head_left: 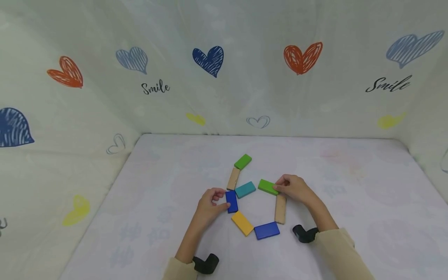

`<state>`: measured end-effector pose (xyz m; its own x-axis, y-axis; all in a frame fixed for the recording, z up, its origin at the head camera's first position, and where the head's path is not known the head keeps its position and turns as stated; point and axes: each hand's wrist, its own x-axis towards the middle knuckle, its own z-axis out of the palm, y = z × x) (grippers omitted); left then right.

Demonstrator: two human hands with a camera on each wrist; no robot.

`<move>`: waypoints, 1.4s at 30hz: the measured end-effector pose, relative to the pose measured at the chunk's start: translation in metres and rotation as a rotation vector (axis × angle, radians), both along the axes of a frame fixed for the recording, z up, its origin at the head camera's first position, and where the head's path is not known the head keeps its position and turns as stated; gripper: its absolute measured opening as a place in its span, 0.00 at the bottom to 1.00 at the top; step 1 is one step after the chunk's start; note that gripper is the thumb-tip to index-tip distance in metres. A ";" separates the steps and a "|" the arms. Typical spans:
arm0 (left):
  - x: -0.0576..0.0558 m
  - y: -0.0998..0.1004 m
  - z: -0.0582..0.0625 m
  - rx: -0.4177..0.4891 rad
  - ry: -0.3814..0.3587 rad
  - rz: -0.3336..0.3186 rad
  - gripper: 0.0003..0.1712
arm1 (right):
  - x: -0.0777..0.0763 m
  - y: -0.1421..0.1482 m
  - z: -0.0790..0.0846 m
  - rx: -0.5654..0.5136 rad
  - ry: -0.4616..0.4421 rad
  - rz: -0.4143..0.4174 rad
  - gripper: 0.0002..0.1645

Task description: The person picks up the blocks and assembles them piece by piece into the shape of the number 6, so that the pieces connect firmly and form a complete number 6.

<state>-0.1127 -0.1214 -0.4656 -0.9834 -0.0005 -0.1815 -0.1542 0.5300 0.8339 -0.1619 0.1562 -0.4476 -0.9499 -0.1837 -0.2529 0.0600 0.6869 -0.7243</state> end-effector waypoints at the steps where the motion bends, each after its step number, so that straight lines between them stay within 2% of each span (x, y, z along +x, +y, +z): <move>1: 0.000 0.000 0.000 -0.001 0.000 0.002 0.20 | 0.000 -0.001 -0.001 -0.001 -0.003 -0.004 0.11; 20: 0.002 0.004 -0.004 -0.005 0.000 0.019 0.20 | -0.005 0.002 0.000 0.019 0.012 0.053 0.15; 27: 0.002 0.004 -0.005 -0.014 0.017 0.011 0.20 | -0.012 -0.013 0.009 -0.001 0.036 0.131 0.18; 33: 0.004 0.004 -0.005 -0.008 0.020 0.014 0.20 | -0.024 -0.032 0.012 -0.003 0.032 0.217 0.18; 38: 0.005 0.004 -0.004 -0.001 0.013 0.027 0.20 | -0.035 -0.047 0.012 0.006 0.009 0.294 0.15; 42: 0.006 0.004 -0.005 -0.005 0.022 0.025 0.20 | -0.039 -0.055 0.012 0.026 -0.040 0.309 0.11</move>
<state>-0.1069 -0.1175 -0.4702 -0.9868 -0.0256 -0.1600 -0.1491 0.5302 0.8347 -0.2008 0.1011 -0.4361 -0.8393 -0.4553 -0.2972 -0.1268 0.6954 -0.7073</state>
